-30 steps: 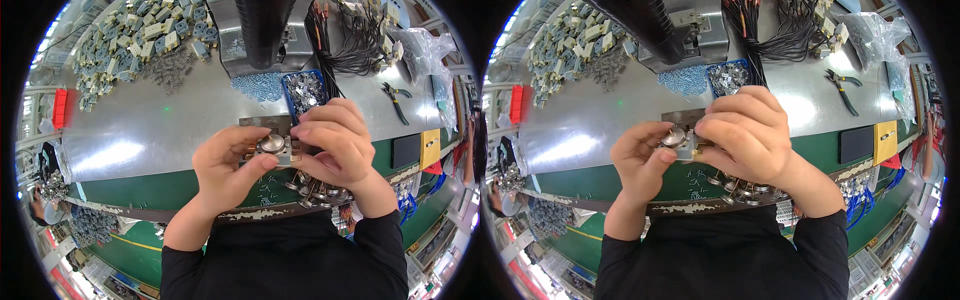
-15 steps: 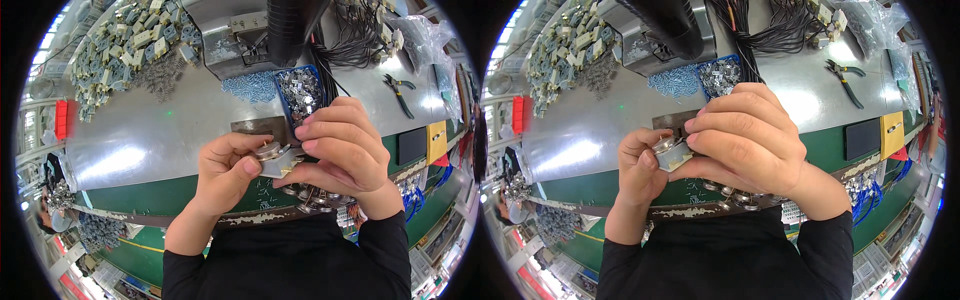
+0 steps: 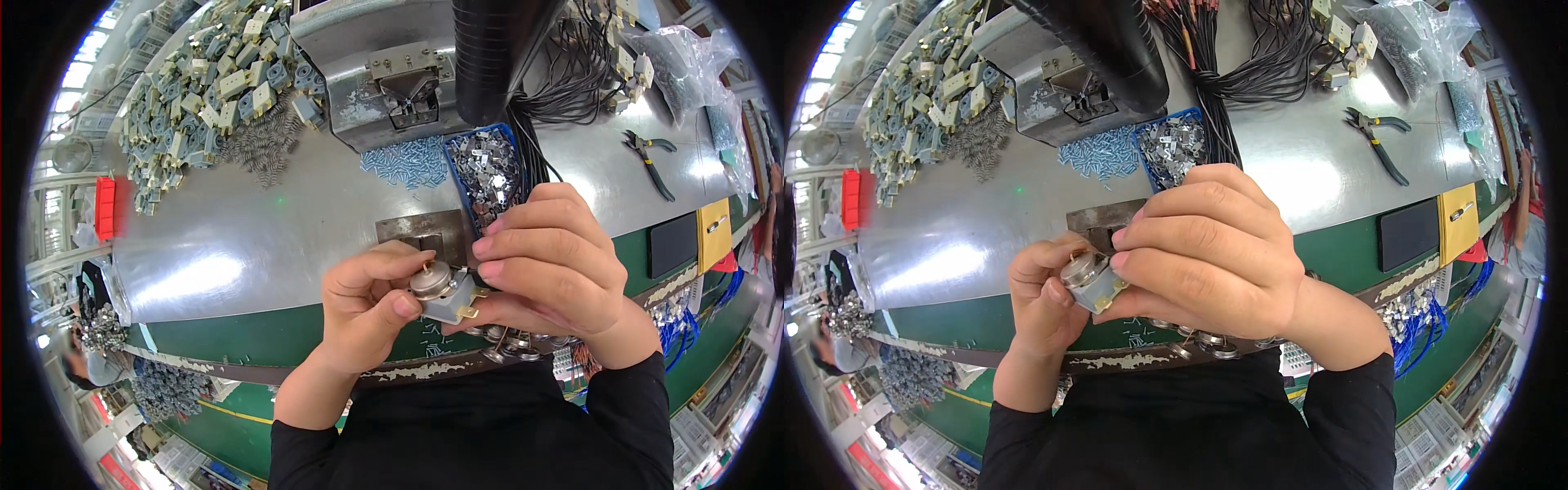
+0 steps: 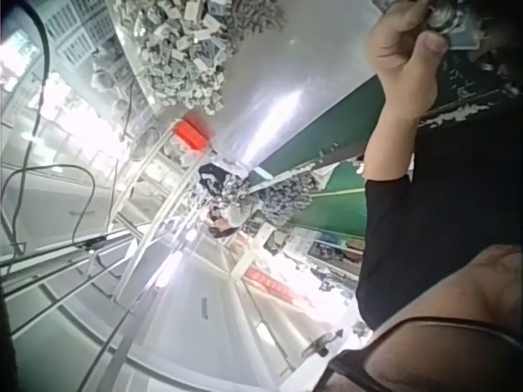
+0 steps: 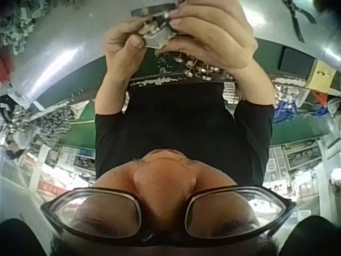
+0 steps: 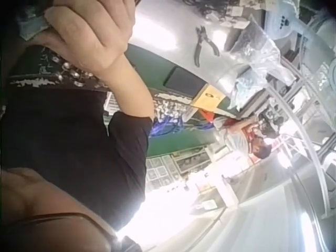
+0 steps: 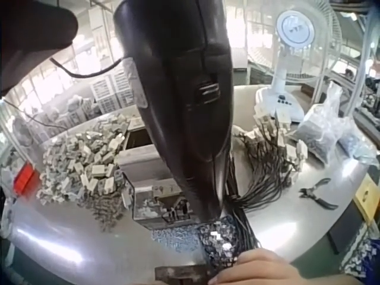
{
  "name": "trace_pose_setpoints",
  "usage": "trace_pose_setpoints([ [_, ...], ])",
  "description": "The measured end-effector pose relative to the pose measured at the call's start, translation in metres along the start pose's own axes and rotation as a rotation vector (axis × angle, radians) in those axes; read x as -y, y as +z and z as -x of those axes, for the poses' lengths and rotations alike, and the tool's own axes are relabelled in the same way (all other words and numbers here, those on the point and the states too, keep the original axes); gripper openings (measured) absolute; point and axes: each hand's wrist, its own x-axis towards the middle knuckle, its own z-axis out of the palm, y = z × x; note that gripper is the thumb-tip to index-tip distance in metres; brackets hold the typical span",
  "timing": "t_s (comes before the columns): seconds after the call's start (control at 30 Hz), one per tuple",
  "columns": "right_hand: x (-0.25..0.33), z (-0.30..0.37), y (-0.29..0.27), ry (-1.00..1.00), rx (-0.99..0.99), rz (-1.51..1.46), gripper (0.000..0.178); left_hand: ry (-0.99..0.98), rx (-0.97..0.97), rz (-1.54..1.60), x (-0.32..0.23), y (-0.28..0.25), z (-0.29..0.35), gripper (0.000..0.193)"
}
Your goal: Manually assembling electronic components onto metal mounting plates, including wiring and fastening screws.
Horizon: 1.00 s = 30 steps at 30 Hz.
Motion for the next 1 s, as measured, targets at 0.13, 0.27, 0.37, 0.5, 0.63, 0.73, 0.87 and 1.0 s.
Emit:
trace_pose_setpoints([
  [0.13,-0.003,-0.001,0.004,-0.065,0.016,0.019,0.034,0.1,0.017,-0.163,-0.006,-0.002,-0.001,0.04],
  [0.27,-0.004,0.003,0.005,-0.078,0.082,-0.02,0.035,0.195,0.072,-0.411,-0.017,-0.004,-0.003,0.04],
  [0.37,-0.007,0.002,0.006,-0.112,0.077,-0.032,0.031,0.224,0.095,-0.529,-0.021,-0.004,-0.003,0.039],
  [0.5,-0.009,0.003,0.011,-0.184,0.034,-0.11,0.041,0.299,0.149,-0.658,-0.023,-0.004,-0.006,0.041],
  [0.63,0.006,-0.008,0.002,0.054,0.215,-0.091,0.054,0.357,0.202,-0.866,-0.036,-0.002,-0.01,0.044],
  [0.73,0.011,-0.005,0.003,0.122,0.309,-0.087,0.051,0.43,0.251,-0.956,-0.038,-0.004,-0.012,0.041],
  [0.87,0.016,-0.007,0.004,0.096,0.24,-0.002,0.046,0.458,0.23,-1.02,-0.042,0.002,-0.012,0.042],
  [1.0,0.017,-0.005,0.004,0.062,0.237,0.039,0.042,0.549,0.213,-1.099,-0.037,0.003,-0.009,0.047],
])
